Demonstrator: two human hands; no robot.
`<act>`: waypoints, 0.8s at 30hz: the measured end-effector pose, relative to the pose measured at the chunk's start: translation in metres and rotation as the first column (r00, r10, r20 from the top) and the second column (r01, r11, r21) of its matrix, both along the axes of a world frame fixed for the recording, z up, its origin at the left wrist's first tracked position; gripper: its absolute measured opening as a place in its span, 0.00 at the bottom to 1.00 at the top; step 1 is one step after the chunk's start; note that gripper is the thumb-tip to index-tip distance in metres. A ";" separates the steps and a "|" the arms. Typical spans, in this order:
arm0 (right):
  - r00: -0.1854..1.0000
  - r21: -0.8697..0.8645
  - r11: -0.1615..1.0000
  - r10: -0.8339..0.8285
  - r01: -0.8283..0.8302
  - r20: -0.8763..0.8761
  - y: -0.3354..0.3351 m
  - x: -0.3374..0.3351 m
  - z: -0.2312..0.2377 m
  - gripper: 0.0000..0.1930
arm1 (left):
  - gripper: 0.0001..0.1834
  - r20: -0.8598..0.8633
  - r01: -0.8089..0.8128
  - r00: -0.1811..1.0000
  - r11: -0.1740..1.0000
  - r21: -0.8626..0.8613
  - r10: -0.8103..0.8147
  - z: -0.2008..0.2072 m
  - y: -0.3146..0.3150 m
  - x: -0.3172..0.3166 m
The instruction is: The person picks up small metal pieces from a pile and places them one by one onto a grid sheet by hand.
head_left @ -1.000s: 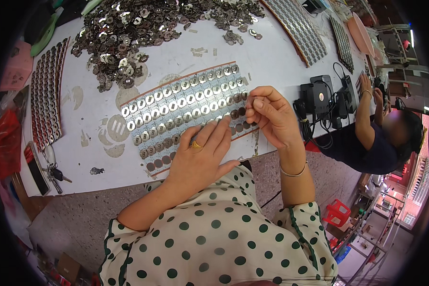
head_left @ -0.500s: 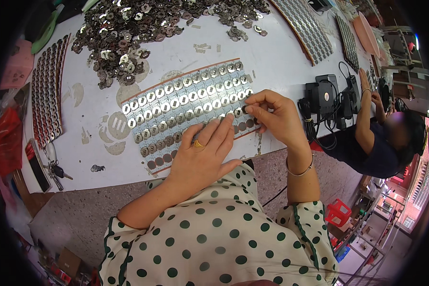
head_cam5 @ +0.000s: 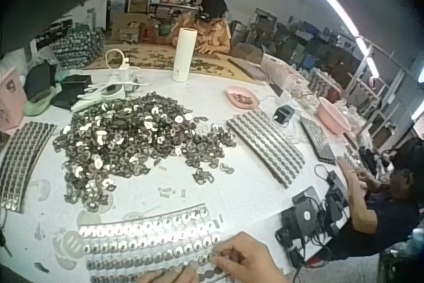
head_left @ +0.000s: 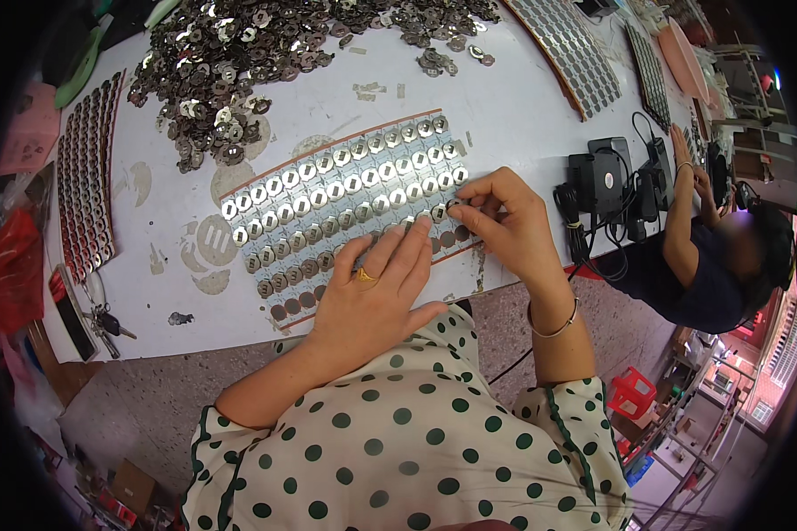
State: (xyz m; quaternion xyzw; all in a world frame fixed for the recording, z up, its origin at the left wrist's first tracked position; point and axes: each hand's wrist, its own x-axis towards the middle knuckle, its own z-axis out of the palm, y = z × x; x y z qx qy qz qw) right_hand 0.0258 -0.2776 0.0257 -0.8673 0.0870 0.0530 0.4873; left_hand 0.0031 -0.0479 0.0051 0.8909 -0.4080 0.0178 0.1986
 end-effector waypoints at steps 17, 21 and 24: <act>0.968 -0.215 0.969 0.164 -0.122 0.191 -0.006 0.002 0.012 0.06 | 0.28 0.016 0.005 1.000 0.999 -0.040 -0.004 0.001 0.000 0.000; 0.912 -0.352 0.927 0.026 0.131 0.408 -0.018 0.068 0.010 0.10 | 0.28 0.009 0.001 1.000 0.999 -0.051 0.000 -0.001 0.002 -0.001; 0.820 -0.387 0.890 0.025 0.243 0.571 -0.043 0.121 -0.012 0.14 | 0.28 0.025 0.006 1.000 0.998 -0.070 -0.004 -0.001 -0.002 0.000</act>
